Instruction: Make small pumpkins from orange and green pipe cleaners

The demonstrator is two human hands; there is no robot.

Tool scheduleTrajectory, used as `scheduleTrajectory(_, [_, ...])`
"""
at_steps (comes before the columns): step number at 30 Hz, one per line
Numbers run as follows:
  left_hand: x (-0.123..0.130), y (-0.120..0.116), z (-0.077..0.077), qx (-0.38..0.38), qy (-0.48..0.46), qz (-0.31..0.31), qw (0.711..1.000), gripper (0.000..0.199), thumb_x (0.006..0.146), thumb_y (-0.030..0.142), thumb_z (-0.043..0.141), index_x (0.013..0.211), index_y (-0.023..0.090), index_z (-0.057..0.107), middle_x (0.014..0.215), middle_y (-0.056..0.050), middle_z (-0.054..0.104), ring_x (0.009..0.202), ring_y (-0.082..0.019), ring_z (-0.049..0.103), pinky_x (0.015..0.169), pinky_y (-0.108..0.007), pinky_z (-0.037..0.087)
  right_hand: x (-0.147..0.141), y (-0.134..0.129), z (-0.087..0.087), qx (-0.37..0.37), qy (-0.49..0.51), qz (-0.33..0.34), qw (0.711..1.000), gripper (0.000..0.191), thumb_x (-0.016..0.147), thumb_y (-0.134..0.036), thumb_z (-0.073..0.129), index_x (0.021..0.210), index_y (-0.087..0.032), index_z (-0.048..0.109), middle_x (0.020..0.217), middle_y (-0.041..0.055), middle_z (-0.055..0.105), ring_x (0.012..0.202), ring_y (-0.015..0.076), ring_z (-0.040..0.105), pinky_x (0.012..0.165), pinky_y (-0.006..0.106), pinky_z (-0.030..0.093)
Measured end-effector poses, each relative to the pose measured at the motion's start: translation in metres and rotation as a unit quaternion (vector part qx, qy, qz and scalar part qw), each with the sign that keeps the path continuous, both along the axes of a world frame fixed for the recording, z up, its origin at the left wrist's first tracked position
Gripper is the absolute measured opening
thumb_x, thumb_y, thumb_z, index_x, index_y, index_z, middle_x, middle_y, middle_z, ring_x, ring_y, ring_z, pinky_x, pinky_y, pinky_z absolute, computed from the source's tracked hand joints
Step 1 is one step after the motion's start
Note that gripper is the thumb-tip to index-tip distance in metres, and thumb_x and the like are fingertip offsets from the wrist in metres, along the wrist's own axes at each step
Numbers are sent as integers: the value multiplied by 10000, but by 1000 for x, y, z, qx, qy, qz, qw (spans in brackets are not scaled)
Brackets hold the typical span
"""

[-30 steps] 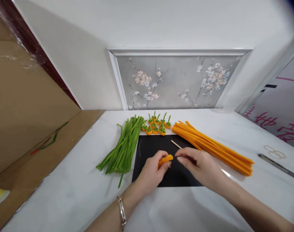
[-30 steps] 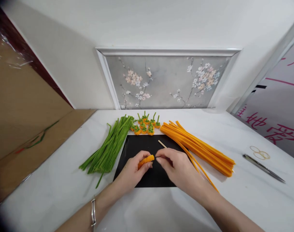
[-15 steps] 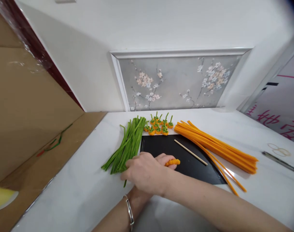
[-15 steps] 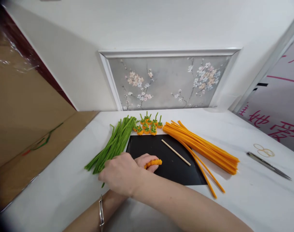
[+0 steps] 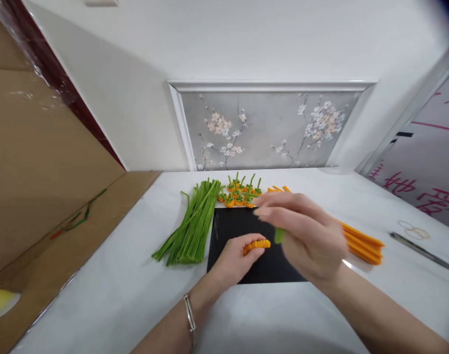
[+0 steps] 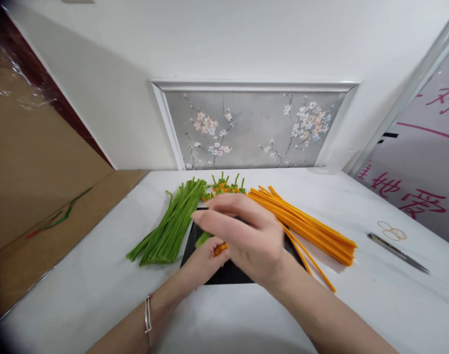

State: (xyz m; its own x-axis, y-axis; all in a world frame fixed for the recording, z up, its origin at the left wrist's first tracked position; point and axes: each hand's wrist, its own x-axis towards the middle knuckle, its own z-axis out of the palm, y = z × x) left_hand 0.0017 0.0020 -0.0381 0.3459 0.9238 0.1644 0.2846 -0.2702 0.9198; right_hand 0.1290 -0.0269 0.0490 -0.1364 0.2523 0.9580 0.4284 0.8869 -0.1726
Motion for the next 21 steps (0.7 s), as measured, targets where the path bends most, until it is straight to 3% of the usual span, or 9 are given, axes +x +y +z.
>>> scheduleTrajectory(3, [-23, 10, -5, -32, -25, -53, 998, 176, 802, 259, 637, 961, 186, 621, 684, 32, 635, 491, -91, 503, 480, -211, 458, 31, -7, -7, 10, -55, -97, 994, 416, 909, -7, 466, 1189, -263, 635, 952, 71, 666, 894, 182, 660, 721, 317, 569])
scheduleTrajectory(6, [-27, 15, -5, -31, -44, -56, 997, 153, 833, 298, 615, 936, 190, 583, 746, 17, 635, 533, -87, 510, 490, -193, 434, 50, -3, -39, -55, -109, -137, 983, 454, 929, -9, 394, 1293, -230, 552, 1020, 81, 698, 931, 189, 678, 794, 343, 570])
scheduleTrajectory(8, [-26, 15, -2, -20, -47, -43, 998, 148, 826, 295, 632, 924, 187, 607, 783, 6, 639, 594, -98, 541, 542, -199, 449, 56, 3, -63, -100, -123, -162, 974, 402, 945, -58, 411, 1295, -213, 536, 1015, 71, 716, 895, 176, 694, 757, 306, 577])
scheduleTrajectory(11, [-28, 16, 3, 10, -42, -15, 999, 152, 800, 256, 660, 939, 194, 671, 879, -16, 674, 775, -141, 612, 714, -237, 489, 58, 9, -85, -109, -158, -190, 963, 351, 934, -43, 420, 1117, -231, 653, 1051, 59, 716, 917, 170, 684, 720, 276, 539])
scheduleTrajectory(16, [-31, 18, 2, 29, -19, 27, 999, 208, 765, 246, 693, 968, 224, 727, 978, -25, 725, 911, -187, 654, 852, -282, 499, 59, 6, -82, -79, -160, -275, 945, 272, 917, -63, 531, 929, -259, 718, 870, 4, 739, 717, 140, 637, 655, 310, 360])
scheduleTrajectory(21, [-27, 19, -4, 8, -12, 36, 999, 213, 773, 272, 684, 976, 220, 724, 948, -27, 735, 809, -183, 672, 717, -262, 542, 64, 1, -79, -107, -141, -279, 944, 247, 936, -91, 536, 912, -263, 711, 855, -9, 730, 723, 130, 612, 777, 350, 315])
